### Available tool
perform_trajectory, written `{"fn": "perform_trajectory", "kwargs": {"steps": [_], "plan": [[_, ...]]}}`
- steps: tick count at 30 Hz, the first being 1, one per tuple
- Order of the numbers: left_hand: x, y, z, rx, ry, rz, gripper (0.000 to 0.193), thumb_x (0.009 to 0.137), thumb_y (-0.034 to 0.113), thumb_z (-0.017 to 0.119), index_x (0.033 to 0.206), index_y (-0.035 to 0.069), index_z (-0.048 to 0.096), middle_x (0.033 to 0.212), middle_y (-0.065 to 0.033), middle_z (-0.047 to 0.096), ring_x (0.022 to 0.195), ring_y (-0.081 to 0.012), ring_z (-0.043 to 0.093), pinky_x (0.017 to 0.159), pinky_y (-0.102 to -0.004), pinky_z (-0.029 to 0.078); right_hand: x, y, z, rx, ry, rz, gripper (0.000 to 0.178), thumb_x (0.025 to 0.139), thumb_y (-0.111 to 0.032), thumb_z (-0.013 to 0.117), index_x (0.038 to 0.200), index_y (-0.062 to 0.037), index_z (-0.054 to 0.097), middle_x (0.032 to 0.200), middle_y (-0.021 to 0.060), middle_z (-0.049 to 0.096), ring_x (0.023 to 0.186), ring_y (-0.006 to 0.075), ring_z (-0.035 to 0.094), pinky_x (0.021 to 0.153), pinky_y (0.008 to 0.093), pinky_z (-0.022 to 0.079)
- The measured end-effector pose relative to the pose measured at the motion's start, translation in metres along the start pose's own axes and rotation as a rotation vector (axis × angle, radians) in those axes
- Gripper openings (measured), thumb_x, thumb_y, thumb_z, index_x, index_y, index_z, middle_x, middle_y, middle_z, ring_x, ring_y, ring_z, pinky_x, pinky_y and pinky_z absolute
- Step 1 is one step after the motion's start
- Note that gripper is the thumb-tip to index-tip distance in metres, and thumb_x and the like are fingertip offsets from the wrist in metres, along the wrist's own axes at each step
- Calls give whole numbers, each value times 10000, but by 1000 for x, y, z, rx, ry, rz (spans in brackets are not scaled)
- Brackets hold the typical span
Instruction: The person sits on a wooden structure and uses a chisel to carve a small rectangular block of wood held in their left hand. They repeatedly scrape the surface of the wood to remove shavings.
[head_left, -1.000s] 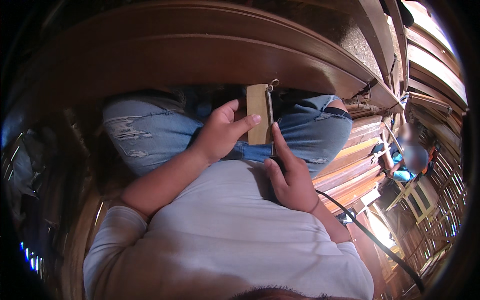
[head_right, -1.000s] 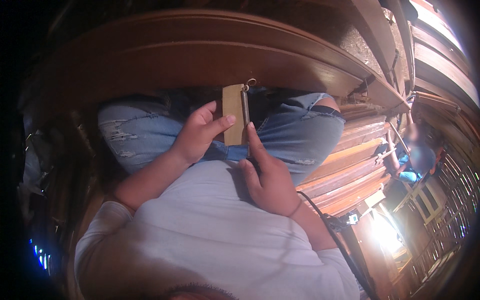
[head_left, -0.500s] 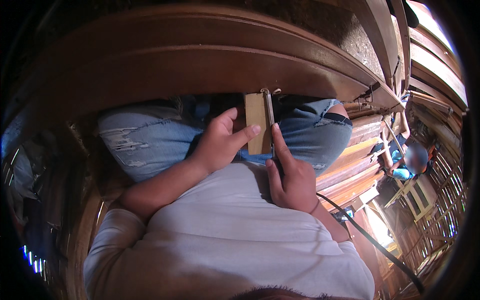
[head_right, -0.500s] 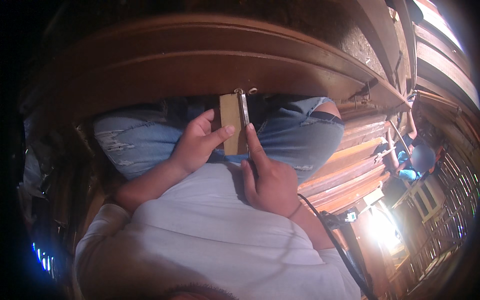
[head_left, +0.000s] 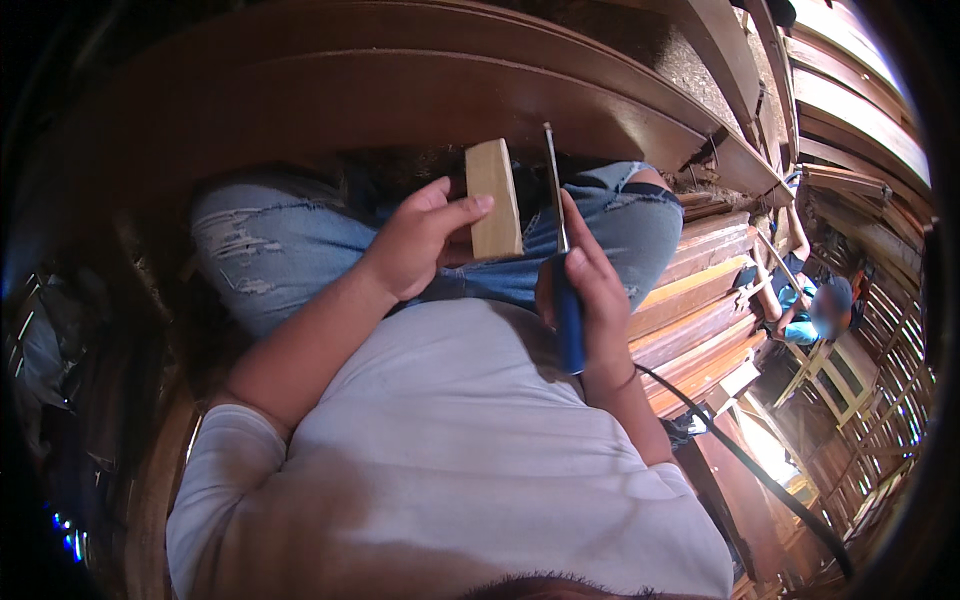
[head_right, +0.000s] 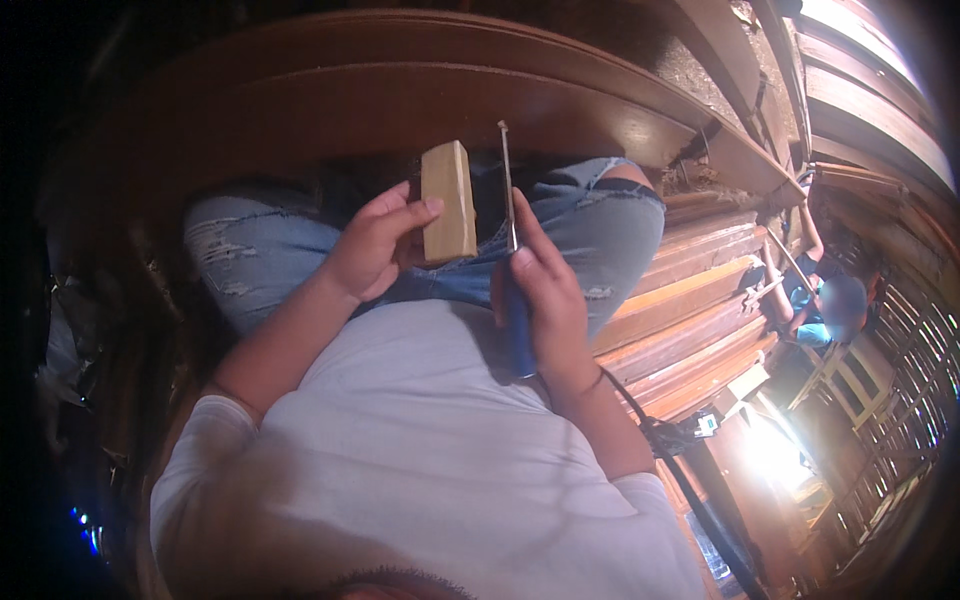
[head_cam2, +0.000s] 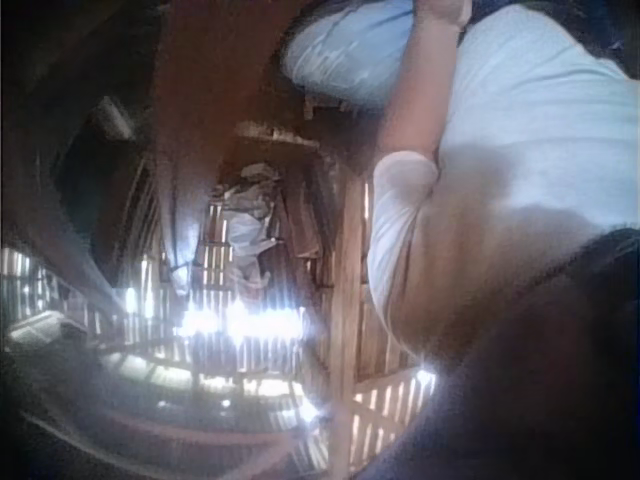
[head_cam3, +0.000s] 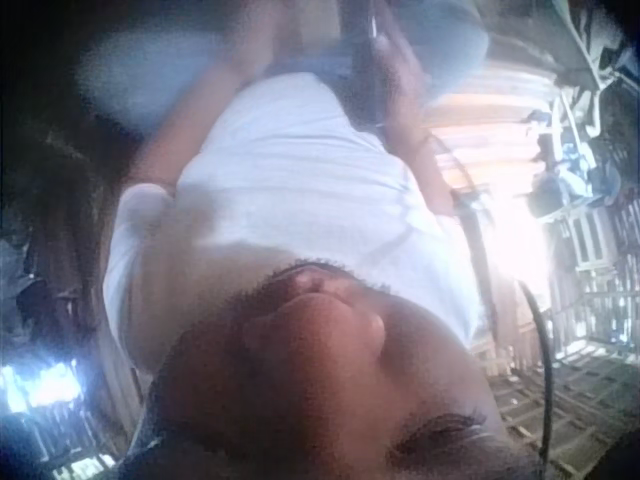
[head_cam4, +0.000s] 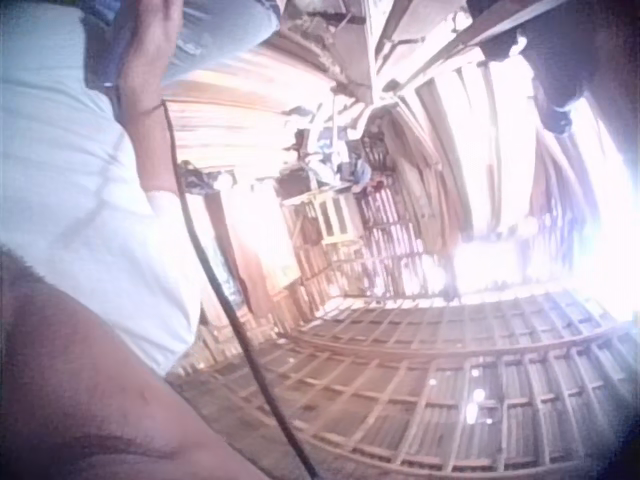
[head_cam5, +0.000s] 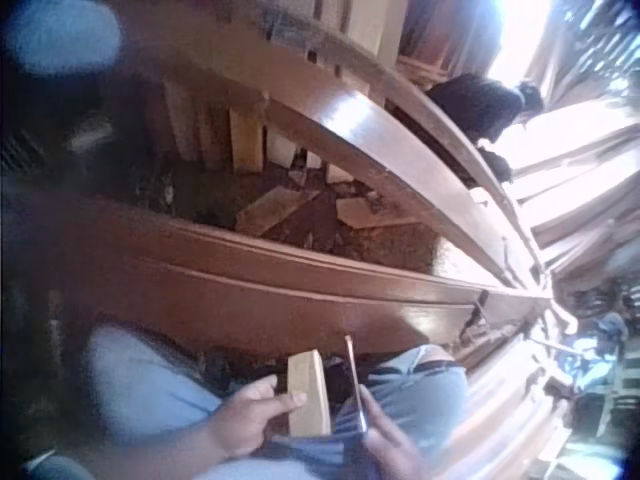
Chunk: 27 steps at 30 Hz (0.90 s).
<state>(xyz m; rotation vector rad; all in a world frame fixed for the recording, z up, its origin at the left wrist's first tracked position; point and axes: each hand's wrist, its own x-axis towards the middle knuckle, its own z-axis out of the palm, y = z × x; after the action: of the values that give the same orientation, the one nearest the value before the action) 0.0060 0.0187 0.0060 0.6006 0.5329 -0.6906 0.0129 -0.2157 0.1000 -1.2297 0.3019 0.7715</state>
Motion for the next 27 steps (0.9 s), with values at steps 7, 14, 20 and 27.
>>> {"fn": "perform_trajectory", "kwargs": {"steps": [7,14,20,27], "plan": [[-6,7,-7,-140,-121,105,496,1158,281,653,1563,32,511,1417,-148,681,1344,-248,695,1161,-465,586,-39,-22,30,-534,1,-59,705,1138,-245,574,1793,-108,353,985,176,735,782,221,686,801,296,546],[-12,13,-8,198,48,741,433,1097,130,727,1492,49,570,1358,-108,705,1313,-235,694,1127,-409,588,-62,-14,39,-977,27,-251,728,1107,-131,600,1789,-119,345,1254,260,777,1018,370,762,982,406,560],[-18,9,-14,30,148,675,453,1099,177,754,1496,71,565,1438,-159,644,1359,-270,653,1172,-453,568,-45,-1,40,-804,39,-207,646,1151,-150,573,1769,-98,392,1314,192,747,1071,203,664,1029,320,508],[-19,5,-21,-245,-87,311,496,1147,326,691,1540,63,543,1447,-149,635,1431,-300,590,1256,-494,525,-7,5,43,-1023,44,-225,657,1141,-223,595,1761,-129,400,1290,324,755,1172,452,749,1040,451,555]]}}
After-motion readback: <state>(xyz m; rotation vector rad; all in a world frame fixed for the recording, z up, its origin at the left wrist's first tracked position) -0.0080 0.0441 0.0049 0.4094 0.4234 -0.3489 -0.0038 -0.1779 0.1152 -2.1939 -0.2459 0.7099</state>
